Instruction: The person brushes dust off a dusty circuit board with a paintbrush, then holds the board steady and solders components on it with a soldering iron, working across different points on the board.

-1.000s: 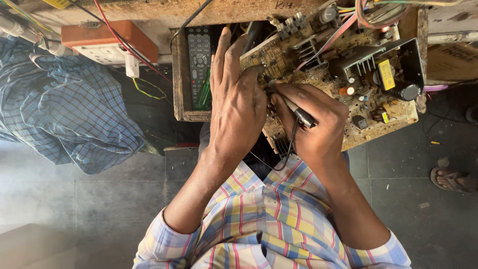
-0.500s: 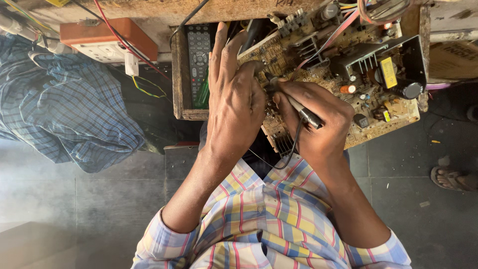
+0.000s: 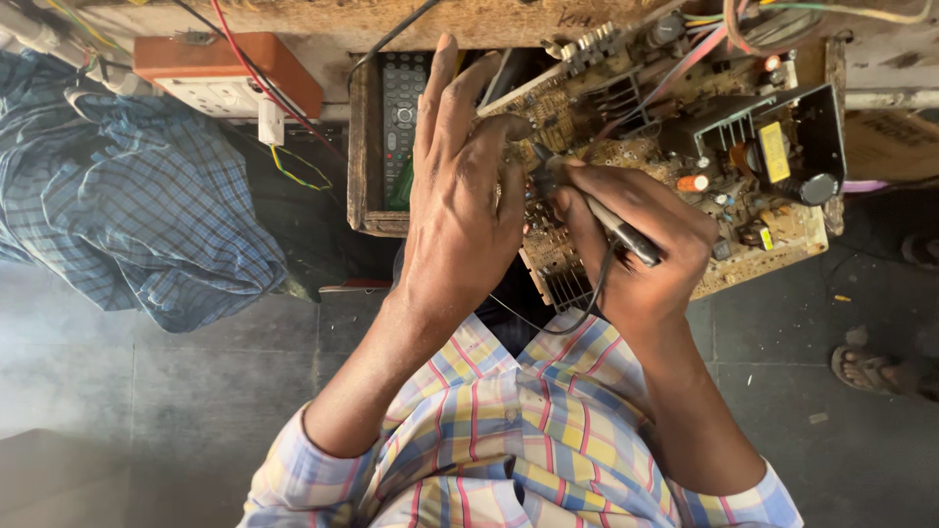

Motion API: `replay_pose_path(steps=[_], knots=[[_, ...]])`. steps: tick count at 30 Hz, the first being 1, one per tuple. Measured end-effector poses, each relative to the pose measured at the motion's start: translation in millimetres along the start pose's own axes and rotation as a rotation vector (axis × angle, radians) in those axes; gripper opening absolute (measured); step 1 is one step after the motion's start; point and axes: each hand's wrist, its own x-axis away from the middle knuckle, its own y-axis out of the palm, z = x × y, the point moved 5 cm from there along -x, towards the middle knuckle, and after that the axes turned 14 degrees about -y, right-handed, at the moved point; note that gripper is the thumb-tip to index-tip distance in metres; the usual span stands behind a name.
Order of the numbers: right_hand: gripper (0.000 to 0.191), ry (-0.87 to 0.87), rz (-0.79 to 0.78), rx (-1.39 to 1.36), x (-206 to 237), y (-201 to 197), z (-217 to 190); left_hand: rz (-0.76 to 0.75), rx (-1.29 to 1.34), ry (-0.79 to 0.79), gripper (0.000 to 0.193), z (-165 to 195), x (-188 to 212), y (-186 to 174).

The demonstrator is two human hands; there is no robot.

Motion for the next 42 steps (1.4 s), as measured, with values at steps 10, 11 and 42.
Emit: replay_pose_path(steps=[10, 11, 42], knots=[[0.02, 0.009, -0.039, -0.064, -5.2, 11.6, -34.0, -0.185, 0.008, 0.012, 0.039, -2.3, 11.1, -55.5], [0.02, -0.009, -0.033, -0.129, -4.0, 18.5, -35.4, -0.192, -0.009, 0.016, 0.04, -5.4, 15.9, -59.5], [0.023, -0.046, -0.343, -0.03, 6.0, 54.0, -41.6, -0.229, 0.073, -0.103, 0.035, -65.4, 35.4, -50.8]])
